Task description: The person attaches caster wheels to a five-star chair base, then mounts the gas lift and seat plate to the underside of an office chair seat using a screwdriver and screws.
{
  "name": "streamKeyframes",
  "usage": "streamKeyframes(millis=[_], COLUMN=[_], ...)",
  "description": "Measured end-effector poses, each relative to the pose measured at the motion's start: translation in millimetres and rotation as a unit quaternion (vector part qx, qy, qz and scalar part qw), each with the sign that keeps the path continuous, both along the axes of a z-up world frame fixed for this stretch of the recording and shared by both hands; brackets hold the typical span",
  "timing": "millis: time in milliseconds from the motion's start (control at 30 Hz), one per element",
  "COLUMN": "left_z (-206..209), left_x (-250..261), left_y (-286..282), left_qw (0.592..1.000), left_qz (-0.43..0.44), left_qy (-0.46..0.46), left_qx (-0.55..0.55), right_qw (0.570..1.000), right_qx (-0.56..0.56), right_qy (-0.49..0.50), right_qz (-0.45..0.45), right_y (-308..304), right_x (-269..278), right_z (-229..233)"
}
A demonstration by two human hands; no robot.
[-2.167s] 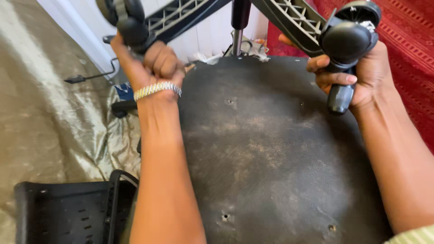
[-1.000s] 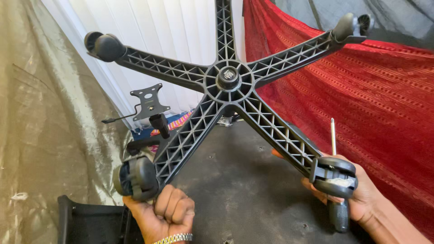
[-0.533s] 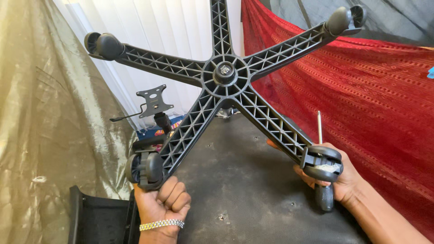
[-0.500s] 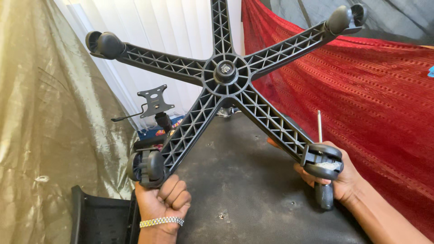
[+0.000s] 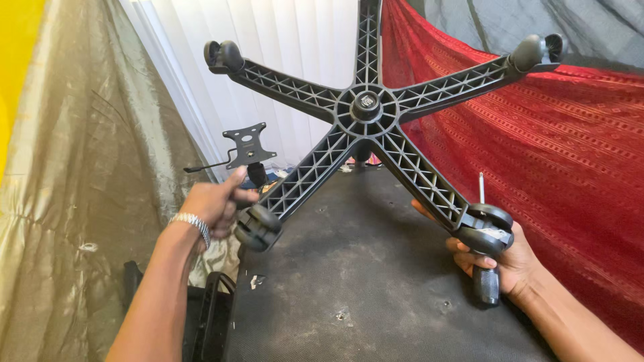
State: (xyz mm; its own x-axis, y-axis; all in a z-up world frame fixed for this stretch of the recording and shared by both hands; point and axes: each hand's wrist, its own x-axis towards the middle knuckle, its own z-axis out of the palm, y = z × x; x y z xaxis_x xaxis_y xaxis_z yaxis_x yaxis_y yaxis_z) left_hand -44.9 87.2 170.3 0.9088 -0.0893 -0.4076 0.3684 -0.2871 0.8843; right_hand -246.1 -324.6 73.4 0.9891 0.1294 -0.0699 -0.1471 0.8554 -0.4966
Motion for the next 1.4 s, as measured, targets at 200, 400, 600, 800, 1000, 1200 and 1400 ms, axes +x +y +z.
streamKeyframes(millis=[200, 400, 600, 800, 1000, 1200, 1400], left_z=[-13, -113, -128, -88, -90, -96, -92], left_x=[103, 153, 141, 88, 80, 74, 69], left_y=[-73, -138, -135, -133, -132, -135, -129], left_qw=[0.968, 0.973, 0.948, 0.94, 0.928, 0.945, 0.959], left_qz=[-0.18, -0.184, -0.227, -0.251, -0.214, -0.188, -0.142], left_qy=[-0.088, -0.108, -0.193, -0.19, -0.282, -0.23, -0.227], left_qx=[0.153, 0.091, 0.115, 0.133, 0.116, 0.135, 0.096], right_qw=[0.998, 0.99, 0.983, 0.854, 0.639, 0.508, 0.349], right_qx=[-0.005, -0.029, -0.127, -0.496, -0.743, -0.859, -0.936], right_qy=[0.049, 0.139, 0.132, 0.113, 0.129, 0.009, 0.051], right_qz=[0.024, -0.026, 0.009, 0.107, 0.153, 0.068, -0.006], right_y=[-14, -25, -28, -54, -56, 11, 50], right_x=[-1, -1, 1, 27, 96, 167, 161], right_z=[-19, -34, -25, 13, 54, 79, 82])
